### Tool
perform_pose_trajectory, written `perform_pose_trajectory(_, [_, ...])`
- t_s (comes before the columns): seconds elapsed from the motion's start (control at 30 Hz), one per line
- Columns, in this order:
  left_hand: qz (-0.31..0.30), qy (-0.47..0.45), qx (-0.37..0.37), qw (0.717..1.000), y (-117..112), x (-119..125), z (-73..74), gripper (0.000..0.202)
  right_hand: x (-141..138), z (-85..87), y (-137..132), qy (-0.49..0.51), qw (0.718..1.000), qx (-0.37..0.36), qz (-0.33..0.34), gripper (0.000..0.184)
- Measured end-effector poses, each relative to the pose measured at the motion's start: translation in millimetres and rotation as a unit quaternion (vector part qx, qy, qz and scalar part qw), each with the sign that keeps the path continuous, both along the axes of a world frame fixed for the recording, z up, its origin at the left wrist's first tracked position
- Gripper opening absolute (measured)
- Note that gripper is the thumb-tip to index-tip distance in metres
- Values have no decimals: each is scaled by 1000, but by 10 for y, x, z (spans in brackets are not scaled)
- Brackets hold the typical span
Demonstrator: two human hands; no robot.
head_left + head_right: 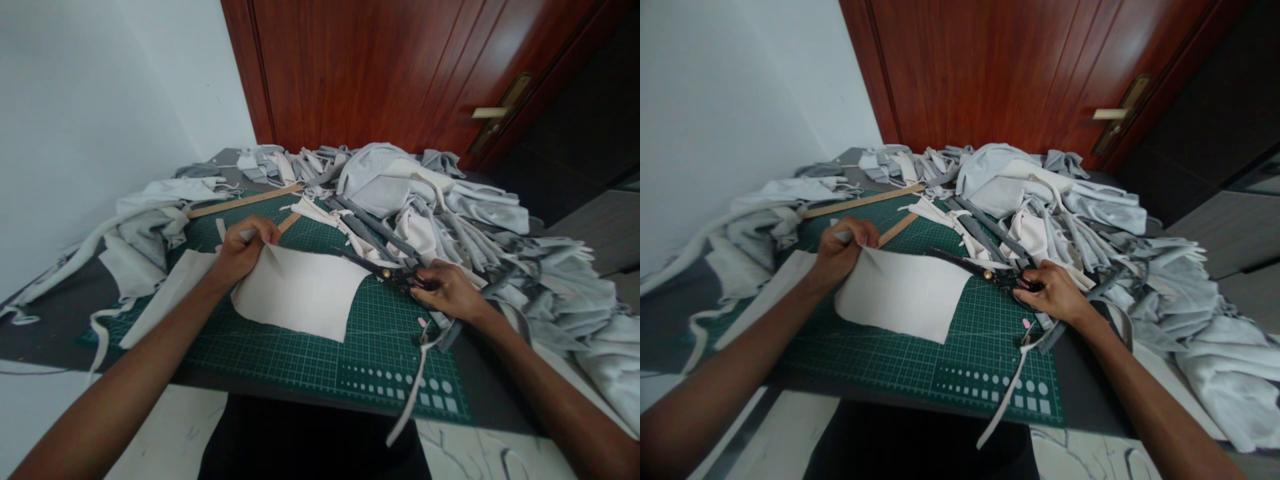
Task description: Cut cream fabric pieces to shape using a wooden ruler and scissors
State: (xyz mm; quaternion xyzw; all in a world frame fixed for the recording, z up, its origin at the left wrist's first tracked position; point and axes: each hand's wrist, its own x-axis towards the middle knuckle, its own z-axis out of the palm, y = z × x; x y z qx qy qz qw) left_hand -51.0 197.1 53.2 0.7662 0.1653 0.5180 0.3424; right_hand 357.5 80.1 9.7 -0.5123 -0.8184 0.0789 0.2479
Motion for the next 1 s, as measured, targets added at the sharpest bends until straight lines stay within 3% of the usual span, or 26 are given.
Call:
perform_pose_trajectory(0.2, [-7, -6, 1, 1000, -13, 1, 7, 36, -37, 64, -9, 41, 999, 2, -3, 25])
perform_pose_trajectory(0.47, [11, 16, -4, 1000, 21, -22, -35, 37, -89, 88, -40, 44, 999, 5, 30, 20])
perform_pose_trajectory(0.67, [15, 38, -2, 999, -14, 3, -31, 36, -104, 58, -33, 4, 1000, 20, 13, 26])
perform_pose_trajectory(1.0, [-45, 50, 17, 998, -155, 136, -70, 32, -67, 48, -27, -3, 1000, 29, 0, 26])
